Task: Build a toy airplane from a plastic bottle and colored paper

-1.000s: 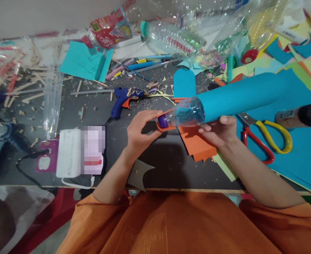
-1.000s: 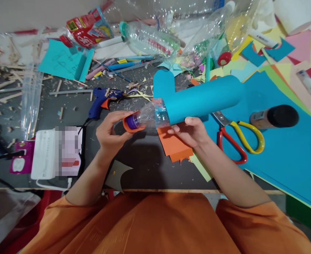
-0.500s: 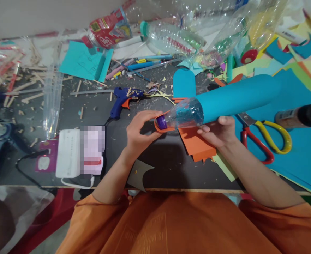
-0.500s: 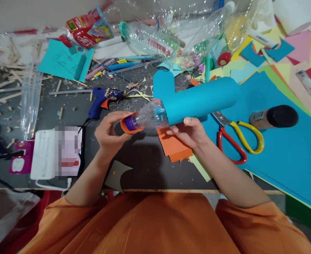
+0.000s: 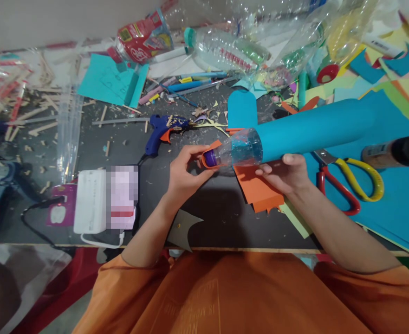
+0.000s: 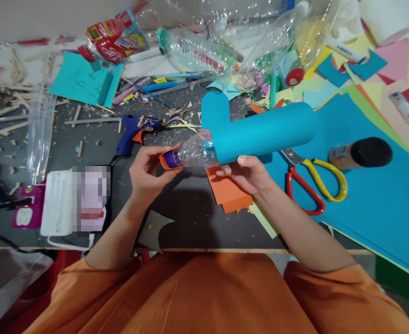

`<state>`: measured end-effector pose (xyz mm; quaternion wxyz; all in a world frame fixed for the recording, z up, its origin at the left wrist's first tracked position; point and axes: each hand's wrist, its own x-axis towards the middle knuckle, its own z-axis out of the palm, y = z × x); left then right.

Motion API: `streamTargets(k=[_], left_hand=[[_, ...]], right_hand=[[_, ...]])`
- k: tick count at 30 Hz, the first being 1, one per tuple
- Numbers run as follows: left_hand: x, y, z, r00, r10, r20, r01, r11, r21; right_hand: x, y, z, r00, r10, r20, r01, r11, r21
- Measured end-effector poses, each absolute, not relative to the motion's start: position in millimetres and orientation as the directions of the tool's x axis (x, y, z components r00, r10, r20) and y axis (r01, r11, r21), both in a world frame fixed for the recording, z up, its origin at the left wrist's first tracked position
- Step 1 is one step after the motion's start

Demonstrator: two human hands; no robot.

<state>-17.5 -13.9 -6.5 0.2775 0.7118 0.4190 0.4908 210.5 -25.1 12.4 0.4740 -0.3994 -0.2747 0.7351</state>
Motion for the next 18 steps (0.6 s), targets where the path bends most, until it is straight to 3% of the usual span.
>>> streamTargets(k=[5,8,11,18], left_hand=[[-18.3,-14.1,-5.2,0.193,0.908,0.372,0.27,-0.414,0.869],[-21.1,-14.8,-6.4,0.218,0.926,0.308,0.15,-0.343,0.927],[-21.0,-14.0,-9.3,0.162,0.956,0.245,0.009,-0.25,0.968],[-13.1,-8.6,-7.4,0.085,0.995,0.046,-0.143,-0.033,0.989]], right_hand=[[210.5,-24.7,11.3,-0.204,0.923,-0.326,-0.503,-0.384,-0.774],[211.6,-25.0,8.5,-0.19,0.929,-0.319,-0.51,-0.371,-0.776],[212.9,-25.4,5.9,-0.192,0.932,-0.308,-0.503,-0.363,-0.785],[214.6,-26.0,4.9,-0.202,0.951,-0.235,-0.495,-0.306,-0.813]])
